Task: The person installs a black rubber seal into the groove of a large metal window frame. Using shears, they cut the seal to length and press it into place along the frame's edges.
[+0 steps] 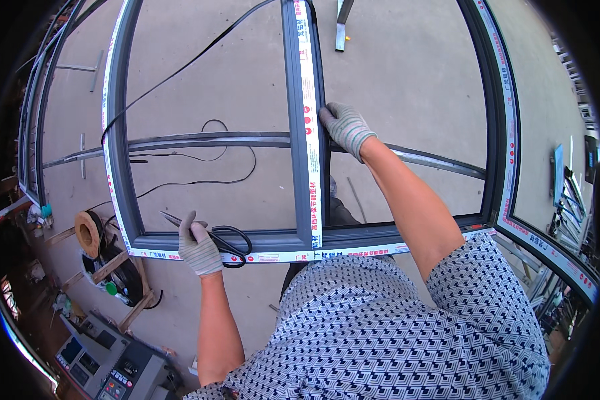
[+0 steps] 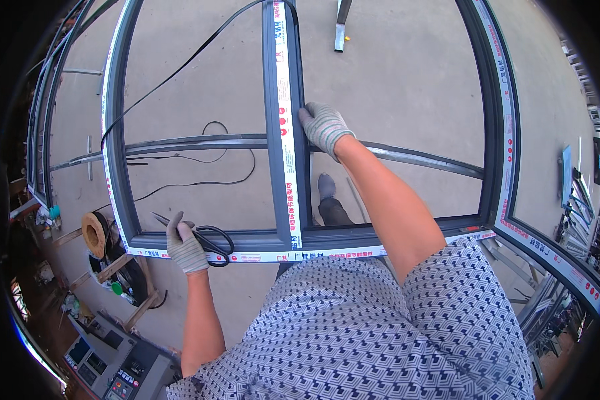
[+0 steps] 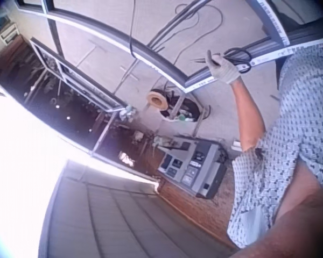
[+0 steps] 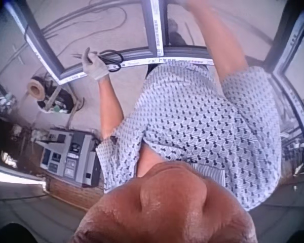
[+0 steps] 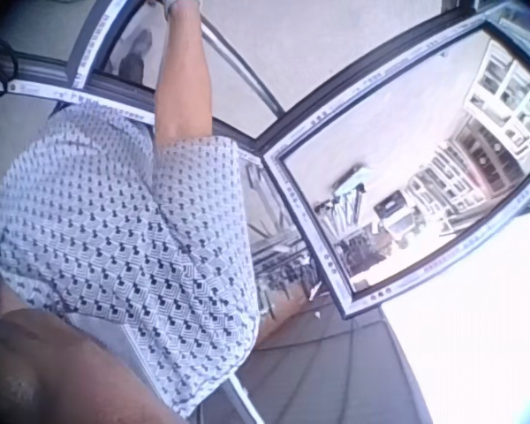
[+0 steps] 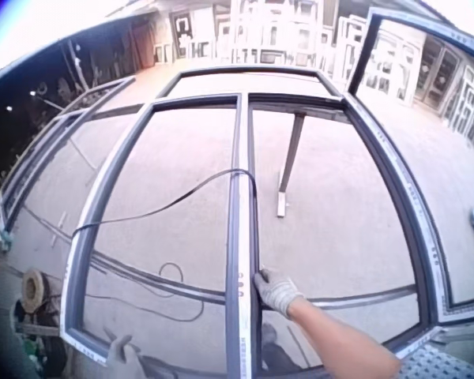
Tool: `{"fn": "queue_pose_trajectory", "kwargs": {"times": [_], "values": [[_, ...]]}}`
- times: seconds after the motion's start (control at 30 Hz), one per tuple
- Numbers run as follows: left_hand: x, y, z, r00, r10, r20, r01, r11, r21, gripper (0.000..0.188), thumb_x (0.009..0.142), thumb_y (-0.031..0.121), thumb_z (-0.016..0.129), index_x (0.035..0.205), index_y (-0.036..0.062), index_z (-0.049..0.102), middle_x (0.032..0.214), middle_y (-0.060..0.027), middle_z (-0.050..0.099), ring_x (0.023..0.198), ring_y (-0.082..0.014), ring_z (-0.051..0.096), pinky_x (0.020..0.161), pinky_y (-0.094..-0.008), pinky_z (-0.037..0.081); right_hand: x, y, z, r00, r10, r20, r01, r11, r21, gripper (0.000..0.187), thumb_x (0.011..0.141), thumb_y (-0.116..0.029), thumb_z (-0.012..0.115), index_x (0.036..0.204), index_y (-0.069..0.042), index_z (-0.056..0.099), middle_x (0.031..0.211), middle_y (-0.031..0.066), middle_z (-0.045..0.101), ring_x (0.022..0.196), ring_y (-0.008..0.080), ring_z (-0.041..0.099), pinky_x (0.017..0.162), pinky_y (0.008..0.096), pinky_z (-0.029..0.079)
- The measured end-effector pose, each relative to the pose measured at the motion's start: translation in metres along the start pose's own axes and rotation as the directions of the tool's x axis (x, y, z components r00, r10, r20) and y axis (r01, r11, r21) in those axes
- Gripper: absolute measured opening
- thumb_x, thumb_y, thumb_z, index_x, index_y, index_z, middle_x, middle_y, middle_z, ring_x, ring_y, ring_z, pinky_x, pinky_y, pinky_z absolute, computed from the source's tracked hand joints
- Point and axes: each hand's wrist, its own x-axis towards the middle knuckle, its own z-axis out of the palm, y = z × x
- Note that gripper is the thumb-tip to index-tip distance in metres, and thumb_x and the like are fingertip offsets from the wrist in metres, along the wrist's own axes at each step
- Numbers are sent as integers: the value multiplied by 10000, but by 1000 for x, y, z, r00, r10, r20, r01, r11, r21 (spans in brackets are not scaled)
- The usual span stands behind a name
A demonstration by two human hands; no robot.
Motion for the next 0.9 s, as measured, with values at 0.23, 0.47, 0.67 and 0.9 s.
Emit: {"fn": "queue_pose_trajectory", "kwargs": {"times": [0.23, 0.47, 0.67, 0.9], "values": [[0, 4, 0, 999, -37, 16, 37, 999, -13, 292, 961, 126, 499, 1168, 13, 671, 813, -52, 629, 690, -104, 526, 644, -259, 463, -7, 7, -7, 994, -70, 87, 73, 997, -33, 467, 996, -300, 515, 1289, 57, 582, 1148, 230, 685, 1087, 338, 664, 958, 383, 492], [2, 6, 2, 1000, 4, 18, -4, 1000, 23, 293, 962, 126, 506, 1173, 13, 673, 813, -56, 634, 715, -110, 540, 684, -263, 472, -8, 7, 2, 999, -52, 13, 53, 990, -132, 402, 984, -279, 517, 1200, 50, 598, 1073, 240, 691, 1013, 345, 680, 916, 416, 512], [1, -1, 1, 999, 33, 8, -33, 999, 5, 277, 965, 128, 510, 1162, 35, 681, 795, -41, 633, 701, -99, 532, 658, -258, 463, -35, -14, -11, 990, -70, 121, 100, 958, -268, 409, 980, -278, 535, 1211, 54, 595, 1097, 242, 683, 1022, 331, 680, 938, 410, 510], [4, 2, 0, 999, 37, 24, -37, 999, 24, 285, 961, 136, 502, 1162, 44, 682, 795, -47, 640, 687, -104, 521, 659, -266, 464, -38, -13, -12, 992, -69, 104, 97, 949, -300, 438, 968, -299, 556, 1249, 37, 588, 1135, 233, 674, 1081, 346, 655, 993, 407, 487]]}}
